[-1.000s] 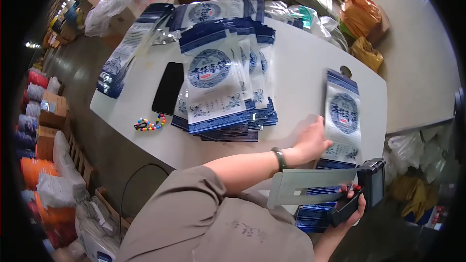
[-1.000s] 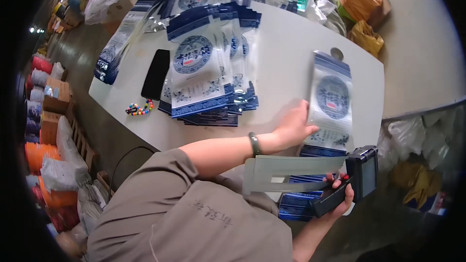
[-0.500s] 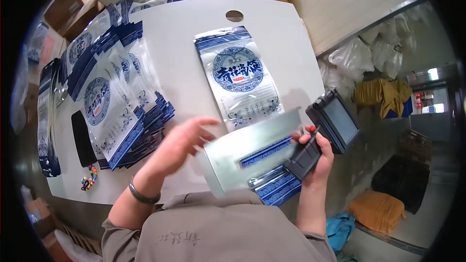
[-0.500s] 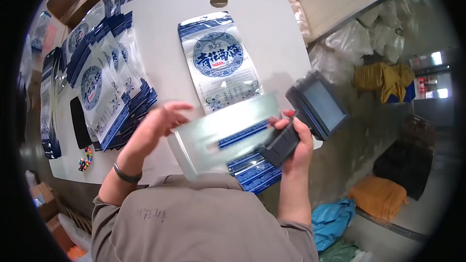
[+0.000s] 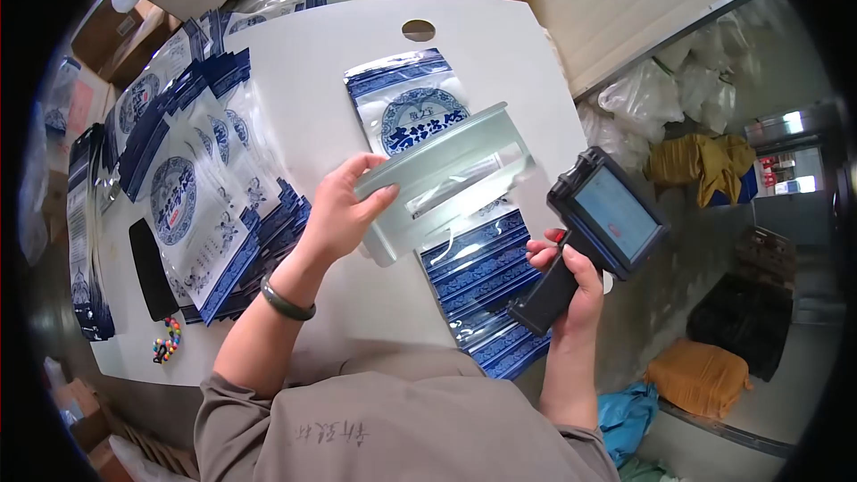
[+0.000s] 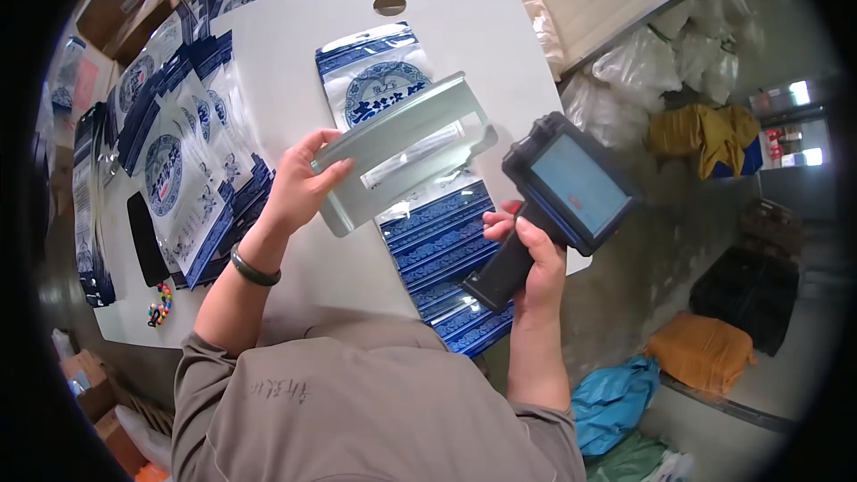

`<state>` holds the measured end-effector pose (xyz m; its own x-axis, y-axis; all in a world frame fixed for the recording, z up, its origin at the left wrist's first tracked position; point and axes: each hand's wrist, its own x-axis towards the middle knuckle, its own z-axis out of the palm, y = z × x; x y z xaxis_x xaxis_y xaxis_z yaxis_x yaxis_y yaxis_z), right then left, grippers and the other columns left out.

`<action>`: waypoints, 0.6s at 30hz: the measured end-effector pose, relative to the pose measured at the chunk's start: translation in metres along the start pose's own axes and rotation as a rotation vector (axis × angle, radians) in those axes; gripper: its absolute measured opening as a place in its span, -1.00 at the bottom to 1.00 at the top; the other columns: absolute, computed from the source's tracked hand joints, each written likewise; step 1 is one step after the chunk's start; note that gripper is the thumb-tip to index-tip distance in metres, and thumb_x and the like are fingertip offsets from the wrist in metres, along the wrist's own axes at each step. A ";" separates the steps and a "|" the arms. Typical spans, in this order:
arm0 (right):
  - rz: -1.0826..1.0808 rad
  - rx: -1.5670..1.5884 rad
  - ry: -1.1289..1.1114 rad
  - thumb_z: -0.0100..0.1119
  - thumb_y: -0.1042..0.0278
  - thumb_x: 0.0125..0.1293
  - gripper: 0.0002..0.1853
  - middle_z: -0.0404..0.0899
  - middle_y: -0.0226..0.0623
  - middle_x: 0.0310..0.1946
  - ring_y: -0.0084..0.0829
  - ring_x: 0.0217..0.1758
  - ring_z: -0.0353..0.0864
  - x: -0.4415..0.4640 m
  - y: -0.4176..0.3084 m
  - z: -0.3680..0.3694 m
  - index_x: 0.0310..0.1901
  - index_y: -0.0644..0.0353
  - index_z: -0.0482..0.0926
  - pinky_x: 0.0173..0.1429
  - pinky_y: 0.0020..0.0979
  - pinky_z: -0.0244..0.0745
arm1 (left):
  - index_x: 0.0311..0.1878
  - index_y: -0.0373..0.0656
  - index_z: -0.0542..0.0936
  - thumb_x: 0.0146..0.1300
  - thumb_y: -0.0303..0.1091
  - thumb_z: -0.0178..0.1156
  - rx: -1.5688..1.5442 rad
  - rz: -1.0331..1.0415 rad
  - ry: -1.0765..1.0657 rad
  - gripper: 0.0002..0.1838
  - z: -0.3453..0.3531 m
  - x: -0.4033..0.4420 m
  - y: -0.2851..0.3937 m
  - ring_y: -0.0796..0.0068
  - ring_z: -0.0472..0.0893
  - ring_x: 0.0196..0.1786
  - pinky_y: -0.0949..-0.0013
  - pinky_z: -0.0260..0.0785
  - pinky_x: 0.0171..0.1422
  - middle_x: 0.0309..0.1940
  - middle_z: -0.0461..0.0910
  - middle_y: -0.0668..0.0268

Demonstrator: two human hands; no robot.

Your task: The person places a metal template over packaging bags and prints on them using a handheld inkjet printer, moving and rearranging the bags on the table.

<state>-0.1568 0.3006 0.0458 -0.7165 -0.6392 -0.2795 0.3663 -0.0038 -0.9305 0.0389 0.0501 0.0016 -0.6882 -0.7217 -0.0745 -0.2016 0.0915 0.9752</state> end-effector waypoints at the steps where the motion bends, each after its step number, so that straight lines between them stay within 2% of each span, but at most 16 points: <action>1: -0.007 -0.021 0.018 0.10 0.29 0.35 -0.53 0.69 -0.09 -0.36 -0.21 -0.02 0.68 -0.002 -0.001 0.004 0.14 0.54 0.41 0.23 -0.24 0.57 | 0.06 -0.24 0.59 0.30 -0.31 0.34 0.034 0.013 -0.005 -0.67 0.002 0.006 -0.005 0.46 0.65 -0.10 0.38 0.46 0.08 -0.19 0.72 0.22; 4: 0.036 -0.017 0.001 0.10 0.30 0.35 -0.53 0.67 -0.11 -0.37 -0.20 -0.05 0.69 -0.006 0.002 0.004 0.14 0.54 0.42 0.08 -0.27 0.64 | 0.07 -0.20 0.57 0.29 -0.30 0.35 0.160 0.044 0.005 -0.66 0.003 0.016 -0.011 0.27 0.70 -0.07 0.28 0.49 0.10 -0.17 0.72 0.13; 5: 0.050 -0.017 0.013 0.11 0.30 0.34 -0.54 0.65 -0.13 -0.40 -0.23 -0.15 0.71 -0.008 0.001 0.007 0.13 0.51 0.46 -0.10 -0.31 0.67 | 0.08 -0.19 0.57 0.28 -0.30 0.36 0.205 0.053 0.012 -0.65 0.004 0.018 -0.012 0.19 0.71 -0.05 0.24 0.50 0.11 -0.16 0.72 0.09; 8: 0.092 -0.005 -0.025 0.14 0.31 0.32 -0.57 0.64 -0.14 -0.42 -0.27 -0.30 0.71 -0.010 -0.004 0.014 0.11 0.46 0.50 -0.20 -0.34 0.67 | 0.07 -0.16 0.56 0.28 -0.29 0.37 0.298 -0.013 -0.009 -0.65 0.003 0.019 -0.005 0.07 0.72 -0.03 0.19 0.52 0.08 -0.12 0.72 0.03; 11: 0.097 -0.108 -0.065 0.18 0.33 0.30 -0.60 0.65 -0.14 -0.41 -0.33 -0.42 0.68 -0.008 -0.010 0.020 0.09 0.43 0.54 -0.28 -0.38 0.65 | 0.13 -0.09 0.58 0.32 -0.29 0.36 0.285 0.005 0.003 -0.65 0.003 0.022 -0.010 0.26 0.69 -0.09 0.30 0.47 0.06 -0.16 0.73 0.17; 14: 0.074 -0.133 -0.054 0.20 0.38 0.27 -0.60 0.65 -0.16 -0.41 -0.38 -0.45 0.67 -0.005 -0.016 0.033 0.08 0.44 0.54 -0.33 -0.40 0.64 | 0.15 -0.10 0.62 0.28 -0.30 0.37 0.283 0.026 0.014 -0.62 0.004 0.020 -0.008 0.08 0.75 -0.06 0.19 0.55 0.05 -0.11 0.75 0.06; 18: 0.189 -0.291 -0.126 0.21 0.41 0.26 -0.63 0.65 -0.19 -0.41 -0.43 -0.45 0.66 0.002 -0.028 0.040 0.06 0.42 0.54 -0.34 -0.43 0.62 | 0.17 -0.05 0.66 0.28 -0.30 0.37 0.272 0.033 0.031 -0.62 0.005 0.019 -0.011 0.12 0.75 -0.08 0.21 0.55 0.03 -0.14 0.76 0.09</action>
<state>-0.1445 0.2687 0.0806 -0.5670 -0.6973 -0.4386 0.2881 0.3309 -0.8986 0.0242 0.0386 -0.0117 -0.6765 -0.7357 -0.0334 -0.3620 0.2927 0.8850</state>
